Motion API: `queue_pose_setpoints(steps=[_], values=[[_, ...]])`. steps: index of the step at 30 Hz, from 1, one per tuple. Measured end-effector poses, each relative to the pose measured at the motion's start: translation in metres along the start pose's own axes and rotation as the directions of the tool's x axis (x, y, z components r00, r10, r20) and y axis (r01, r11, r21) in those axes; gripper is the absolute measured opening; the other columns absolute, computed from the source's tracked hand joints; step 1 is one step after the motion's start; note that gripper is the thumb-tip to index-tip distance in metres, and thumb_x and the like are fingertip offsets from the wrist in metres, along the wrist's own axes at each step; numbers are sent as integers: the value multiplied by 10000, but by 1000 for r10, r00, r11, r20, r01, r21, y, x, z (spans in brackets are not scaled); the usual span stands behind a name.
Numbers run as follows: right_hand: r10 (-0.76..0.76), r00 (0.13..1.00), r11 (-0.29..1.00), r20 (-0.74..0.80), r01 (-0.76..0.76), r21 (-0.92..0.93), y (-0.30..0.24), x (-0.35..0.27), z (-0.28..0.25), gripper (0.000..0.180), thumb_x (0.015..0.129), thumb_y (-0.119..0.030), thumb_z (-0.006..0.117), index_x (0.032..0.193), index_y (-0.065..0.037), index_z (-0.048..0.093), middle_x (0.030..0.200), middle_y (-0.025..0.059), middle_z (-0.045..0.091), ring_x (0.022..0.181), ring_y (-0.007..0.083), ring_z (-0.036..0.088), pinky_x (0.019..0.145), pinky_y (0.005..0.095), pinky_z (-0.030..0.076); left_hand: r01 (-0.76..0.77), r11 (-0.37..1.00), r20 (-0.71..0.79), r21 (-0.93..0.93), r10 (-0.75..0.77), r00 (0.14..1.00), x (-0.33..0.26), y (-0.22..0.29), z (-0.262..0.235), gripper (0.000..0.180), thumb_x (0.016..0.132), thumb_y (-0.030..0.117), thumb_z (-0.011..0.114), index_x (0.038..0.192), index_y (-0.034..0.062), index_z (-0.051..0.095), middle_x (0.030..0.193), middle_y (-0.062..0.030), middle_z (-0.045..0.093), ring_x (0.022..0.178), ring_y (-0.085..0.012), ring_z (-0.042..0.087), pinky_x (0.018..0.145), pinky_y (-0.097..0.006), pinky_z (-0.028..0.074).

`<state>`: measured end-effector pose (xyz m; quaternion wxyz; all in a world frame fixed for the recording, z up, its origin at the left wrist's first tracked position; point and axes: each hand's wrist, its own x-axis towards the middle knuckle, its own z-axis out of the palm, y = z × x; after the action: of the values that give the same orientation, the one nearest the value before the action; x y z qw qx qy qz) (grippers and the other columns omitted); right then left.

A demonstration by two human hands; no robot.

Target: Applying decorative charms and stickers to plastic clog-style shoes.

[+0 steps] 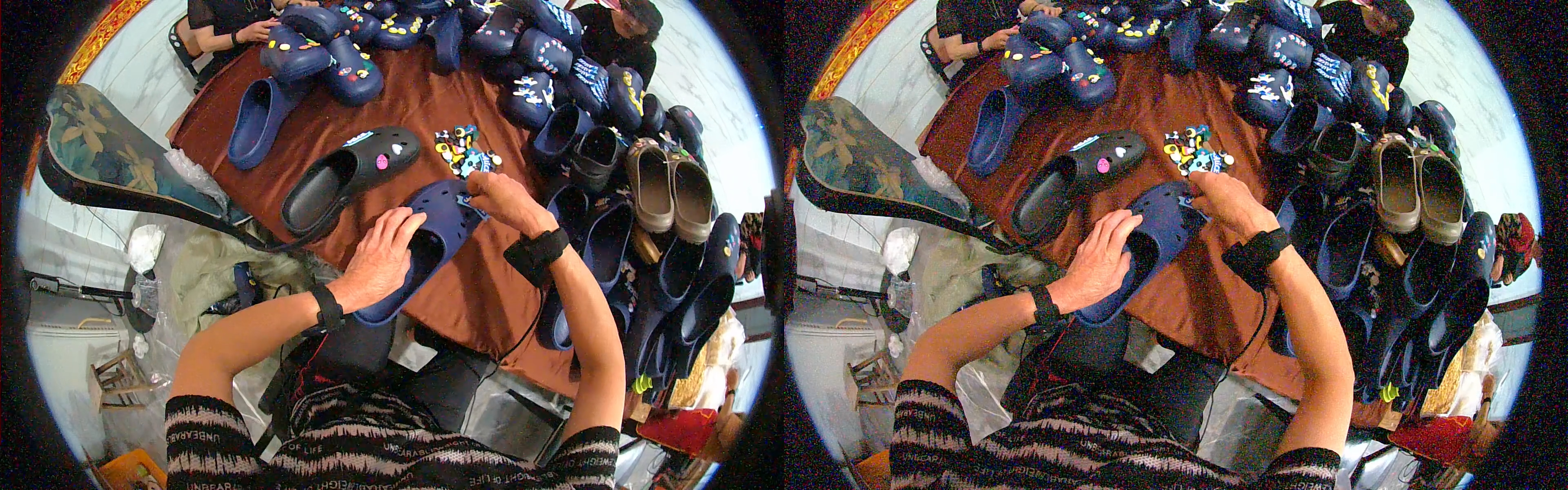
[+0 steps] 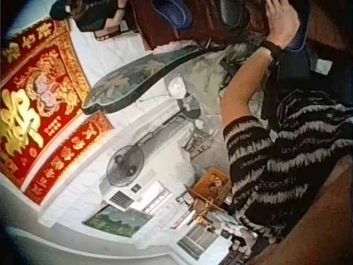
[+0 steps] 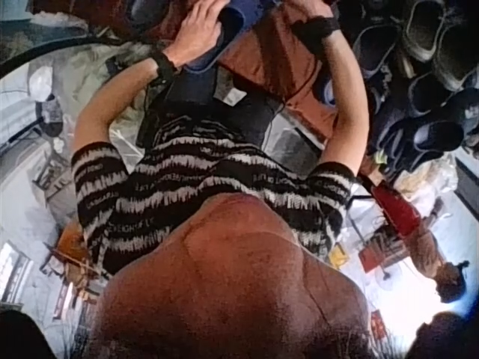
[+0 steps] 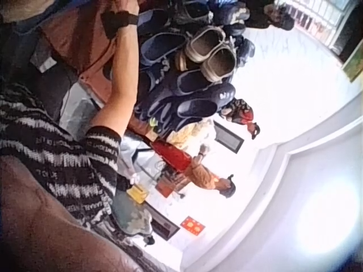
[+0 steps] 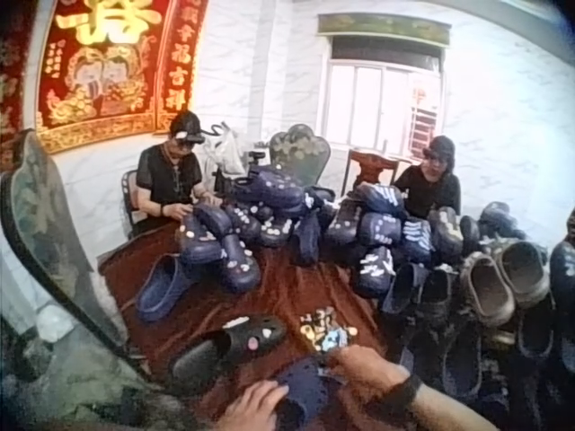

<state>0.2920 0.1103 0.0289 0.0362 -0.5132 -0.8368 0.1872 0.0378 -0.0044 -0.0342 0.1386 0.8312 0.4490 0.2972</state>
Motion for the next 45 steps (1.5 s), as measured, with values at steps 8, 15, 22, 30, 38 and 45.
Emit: queue_pose_setpoints(steps=[8, 15, 22, 30, 38, 45], values=[[-68, 985, 984, -160, 40, -175, -20, 9, -7, 211, 841, -175, 711, 993, -51, 636, 931, 212, 689, 935, 408, 666, 788, 511, 518, 0, 1000, 3, -9, 0, 1000, 0, 0, -1, 692, 788, -6, 636, 1424, 49, 368, 1403, -195, 411, 1309, -412, 418, 1112, -474, 386], [-372, 915, 925, -160, 379, 15, -75, 75, 4, 317, 834, -163, 713, 1108, -33, 620, 939, 204, 688, 900, 397, 659, 770, 493, 505, 25, 999, 2, -36, -25, 1000, 1, 2, -2, 681, 794, 8, 641, 1419, 58, 375, 1397, -191, 412, 1305, -402, 419, 1105, -475, 387], [-435, 900, 855, 12, 417, -308, -99, 111, 10, 278, 838, -196, 707, 1052, -48, 608, 899, 173, 677, 873, 373, 674, 746, 482, 535, 49, 994, 13, -96, -48, 999, 2, 2, -5, 610, 840, 64, 627, 1408, 59, 403, 1390, -192, 422, 1293, -393, 433, 1094, -469, 392], [-468, 884, 812, 18, 438, -386, -102, 109, 7, 200, 828, -206, 710, 932, -44, 656, 927, 151, 677, 855, 359, 682, 729, 465, 553, 158, 986, -499, -47, -160, 852, 17, -26, -36, 364, 893, 126, 591, 1245, 39, 555, 1250, -170, 556, 1201, -355, 508, 1024, -469, 376], [-487, 869, 734, 82, 459, -500, -106, 117, 21, 104, 805, -162, 668, 849, -68, 678, 926, 118, 682, 834, 323, 697, 700, 451, 567, 428, 903, -294, 33, -401, 868, 25, -69, -28, 308, 985, 238, 529, 1142, -13, 614, 1083, -229, 658, 1037, -413, 600, 882, -517, 471], [-672, 740, 612, 39, 584, -533, -99, 102, 28, 113, 814, -120, 633, 783, -60, 723, 802, 131, 713, 770, 316, 719, 648, 424, 581, 456, 890, -323, 16, -427, 845, 29, -66, -25, 291, 988, 238, 518, 1106, -7, 623, 1033, -238, 668, 969, -442, 624, 837, -544, 490]])
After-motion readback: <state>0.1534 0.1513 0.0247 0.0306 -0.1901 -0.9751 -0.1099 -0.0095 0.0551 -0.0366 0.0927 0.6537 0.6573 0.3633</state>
